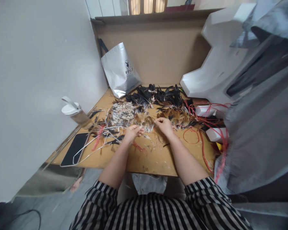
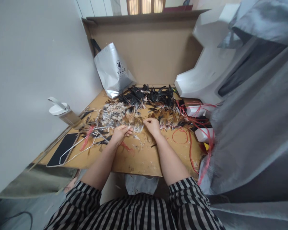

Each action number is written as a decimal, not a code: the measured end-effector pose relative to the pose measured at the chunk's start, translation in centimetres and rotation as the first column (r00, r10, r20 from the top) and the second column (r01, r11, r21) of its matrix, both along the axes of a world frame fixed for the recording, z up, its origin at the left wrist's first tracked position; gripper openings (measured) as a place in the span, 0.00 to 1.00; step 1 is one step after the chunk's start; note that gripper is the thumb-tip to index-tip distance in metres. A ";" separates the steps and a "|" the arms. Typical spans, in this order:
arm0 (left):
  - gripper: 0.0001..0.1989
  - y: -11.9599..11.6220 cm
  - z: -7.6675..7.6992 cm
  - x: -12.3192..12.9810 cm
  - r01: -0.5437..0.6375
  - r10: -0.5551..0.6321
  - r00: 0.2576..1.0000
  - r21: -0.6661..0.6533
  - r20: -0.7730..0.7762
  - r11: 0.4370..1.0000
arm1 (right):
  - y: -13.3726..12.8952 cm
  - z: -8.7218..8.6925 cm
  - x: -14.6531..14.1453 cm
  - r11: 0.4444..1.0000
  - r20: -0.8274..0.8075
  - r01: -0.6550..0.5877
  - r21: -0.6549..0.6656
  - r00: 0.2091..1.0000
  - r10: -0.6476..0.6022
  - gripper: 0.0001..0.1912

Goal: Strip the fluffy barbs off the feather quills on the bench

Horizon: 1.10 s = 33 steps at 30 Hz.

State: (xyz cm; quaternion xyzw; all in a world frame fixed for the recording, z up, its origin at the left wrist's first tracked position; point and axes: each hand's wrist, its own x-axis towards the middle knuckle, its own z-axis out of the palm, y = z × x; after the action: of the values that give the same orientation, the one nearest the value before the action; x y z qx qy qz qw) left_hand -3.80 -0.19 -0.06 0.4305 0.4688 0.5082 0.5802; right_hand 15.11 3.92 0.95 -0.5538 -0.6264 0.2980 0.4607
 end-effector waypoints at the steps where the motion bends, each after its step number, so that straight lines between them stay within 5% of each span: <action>1: 0.13 0.0 0.1 0.0 -0.011 0.011 1.000 -0.008 0.022 1.000 | 0.2 -0.2 0.6 1.000 0.077 0.017 -0.021 0.997 -0.016 0.12; 8: 0.14 0.0 0.3 -0.2 -0.049 0.051 0.997 -0.029 0.056 0.998 | 0.1 -0.5 1.0 0.986 0.437 0.055 -0.160 0.899 0.021 0.15; 13: 0.14 0.0 0.3 -0.1 -0.039 0.041 0.998 -0.035 0.056 0.999 | -0.5 -0.4 -0.8 0.985 0.522 0.117 -0.128 0.852 -0.033 0.13; 16: 0.14 -0.1 0.4 0.0 -0.033 0.036 0.997 -0.038 0.067 0.999 | -0.4 -0.7 -1.3 0.993 0.404 0.084 -0.087 0.914 -0.042 0.10; 20: 0.14 -0.2 0.5 -0.1 -0.026 0.029 0.995 -0.034 0.095 0.999 | -0.1 -0.9 -1.6 0.998 0.010 0.025 -0.053 1.000 -0.024 0.09; 25: 0.14 -0.4 0.5 -0.1 0.031 -0.026 0.991 -0.033 0.130 0.999 | -0.5 0.0 -2.2 0.984 -0.381 -0.044 -0.174 0.924 -0.027 0.12; 33: 0.13 -0.6 0.2 0.1 0.183 -0.170 0.959 -0.038 0.226 0.982 | -1.7 0.1 -4.2 0.997 -0.363 -0.070 -0.036 0.930 0.052 0.09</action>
State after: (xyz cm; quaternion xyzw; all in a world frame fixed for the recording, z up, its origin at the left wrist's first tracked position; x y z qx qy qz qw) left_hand -3.70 -0.75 0.15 0.3939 0.3753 0.4854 0.6843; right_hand 10.90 2.23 1.08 -0.4807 -0.5402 0.4241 0.5452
